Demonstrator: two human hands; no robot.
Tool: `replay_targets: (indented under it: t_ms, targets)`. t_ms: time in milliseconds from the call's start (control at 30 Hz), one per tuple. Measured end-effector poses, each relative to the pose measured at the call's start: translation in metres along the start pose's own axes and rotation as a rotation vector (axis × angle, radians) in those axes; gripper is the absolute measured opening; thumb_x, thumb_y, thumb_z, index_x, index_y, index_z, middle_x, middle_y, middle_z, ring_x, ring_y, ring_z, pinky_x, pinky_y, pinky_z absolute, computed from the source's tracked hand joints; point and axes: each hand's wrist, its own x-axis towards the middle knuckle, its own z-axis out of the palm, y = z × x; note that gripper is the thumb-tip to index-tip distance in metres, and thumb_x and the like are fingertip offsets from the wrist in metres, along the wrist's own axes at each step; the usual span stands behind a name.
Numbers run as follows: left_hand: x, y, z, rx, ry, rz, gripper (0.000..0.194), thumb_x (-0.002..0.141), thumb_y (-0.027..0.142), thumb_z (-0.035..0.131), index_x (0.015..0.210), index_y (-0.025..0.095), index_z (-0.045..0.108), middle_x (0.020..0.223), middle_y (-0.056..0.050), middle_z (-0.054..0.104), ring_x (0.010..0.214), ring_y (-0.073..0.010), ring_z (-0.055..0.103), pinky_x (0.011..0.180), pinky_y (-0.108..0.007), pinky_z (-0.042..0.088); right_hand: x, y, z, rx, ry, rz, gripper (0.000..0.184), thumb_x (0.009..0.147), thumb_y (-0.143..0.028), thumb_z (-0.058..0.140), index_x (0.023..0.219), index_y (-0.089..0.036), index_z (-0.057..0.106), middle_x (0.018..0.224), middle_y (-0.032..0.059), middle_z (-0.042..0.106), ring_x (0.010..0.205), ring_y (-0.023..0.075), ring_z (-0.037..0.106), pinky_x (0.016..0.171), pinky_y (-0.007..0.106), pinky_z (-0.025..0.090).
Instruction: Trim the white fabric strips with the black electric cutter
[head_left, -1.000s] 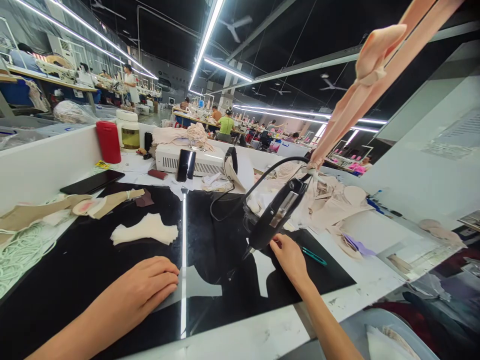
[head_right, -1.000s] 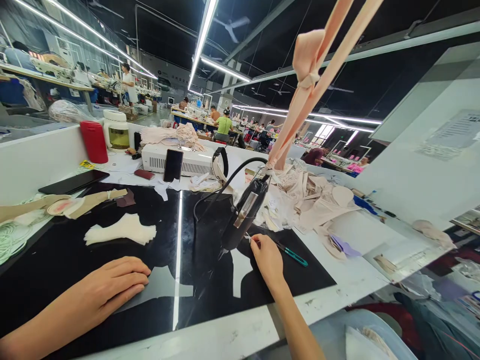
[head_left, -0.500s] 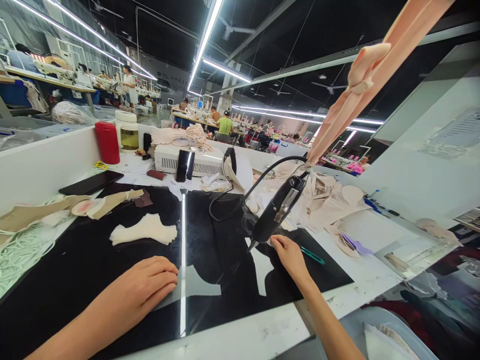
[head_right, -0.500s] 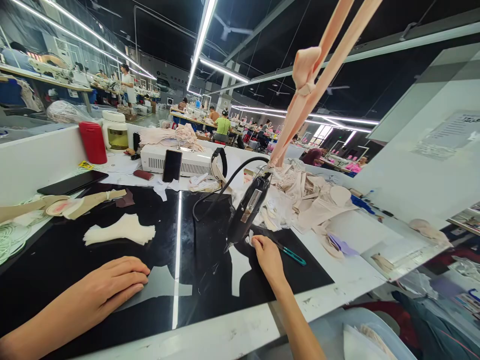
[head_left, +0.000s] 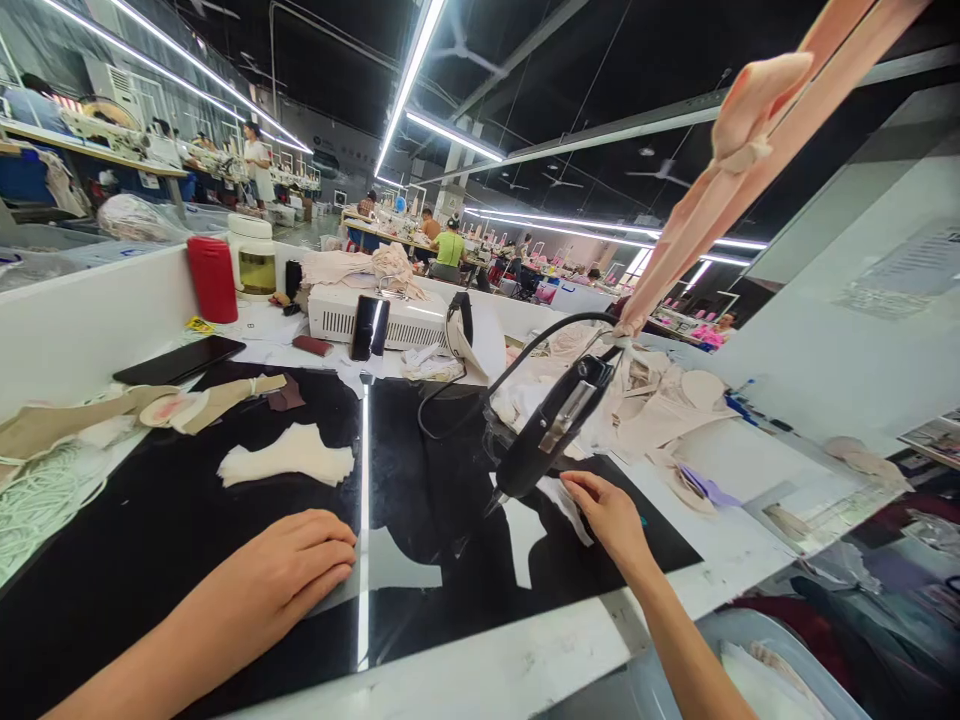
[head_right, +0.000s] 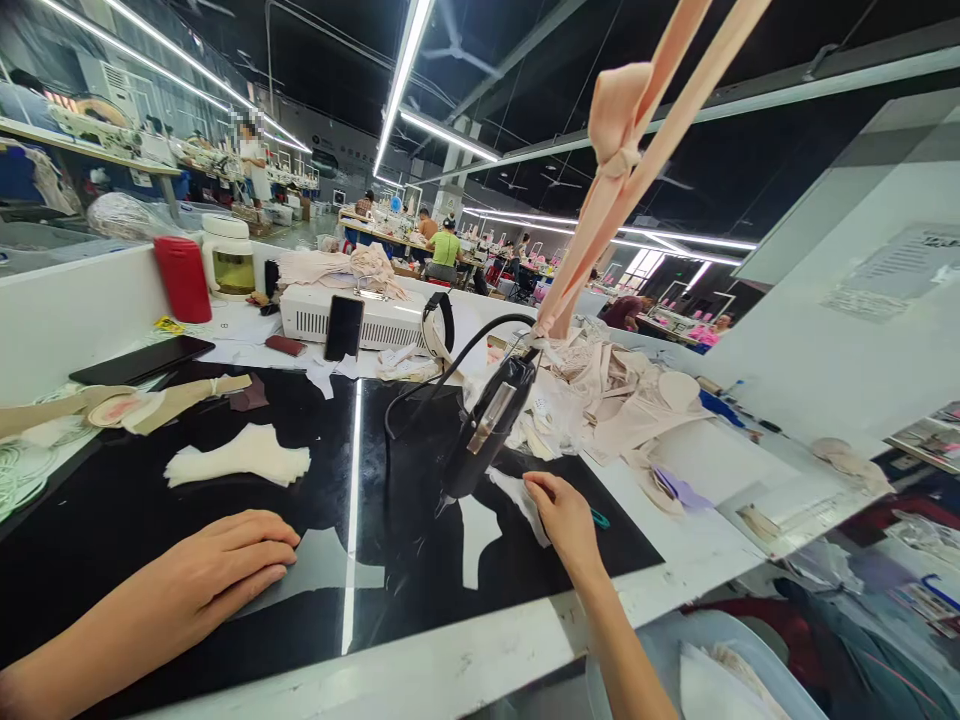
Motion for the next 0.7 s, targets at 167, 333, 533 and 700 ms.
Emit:
replay_targets:
  t_ms: [167,333,533,700]
  targets:
    - [0.001,0.0,-0.002,0.007,0.029,0.037,0.029,0.118,0.033,0.058,0.112,0.028,0.085,0.116,0.001,0.088,0.106,-0.0155,0.085,0.103,-0.02,0.067,-0.023,0.008,-0.012,-0.029,-0.067,0.038,0.033,0.111,-0.045,0.076,0.135,-0.023,0.076,0.141,0.0094,0.076,0.118,0.0273,0.077,0.102,0.048,0.068]
    - [0.001,-0.002,-0.003,0.029,0.052,0.049,0.03,0.119,0.036,0.058,0.11,0.027,0.086,0.115,0.001,0.088,0.104,-0.0148,0.086,0.101,-0.017,0.067,-0.037,-0.004,-0.005,-0.019,-0.141,0.036,0.031,0.111,-0.047,0.075,0.131,-0.023,0.077,0.136,0.008,0.078,0.114,0.0265,0.078,0.099,0.046,0.069]
    - [0.0,-0.004,-0.002,0.024,0.028,0.039,0.031,0.118,0.036,0.057,0.112,0.027,0.086,0.116,0.0,0.088,0.104,-0.0163,0.086,0.103,-0.02,0.067,-0.049,-0.014,-0.018,0.012,-0.172,-0.018,0.031,0.112,-0.048,0.074,0.126,-0.021,0.078,0.127,0.0067,0.08,0.106,0.0242,0.079,0.093,0.043,0.069]
    - [-0.003,-0.005,-0.001,0.018,0.03,0.024,0.032,0.118,0.039,0.058,0.111,0.028,0.087,0.118,-0.001,0.088,0.104,-0.0174,0.087,0.101,-0.021,0.068,-0.063,-0.018,-0.024,0.019,-0.204,-0.132,0.028,0.111,-0.046,0.075,0.123,-0.021,0.078,0.122,0.0064,0.08,0.104,0.0226,0.078,0.095,0.043,0.068]
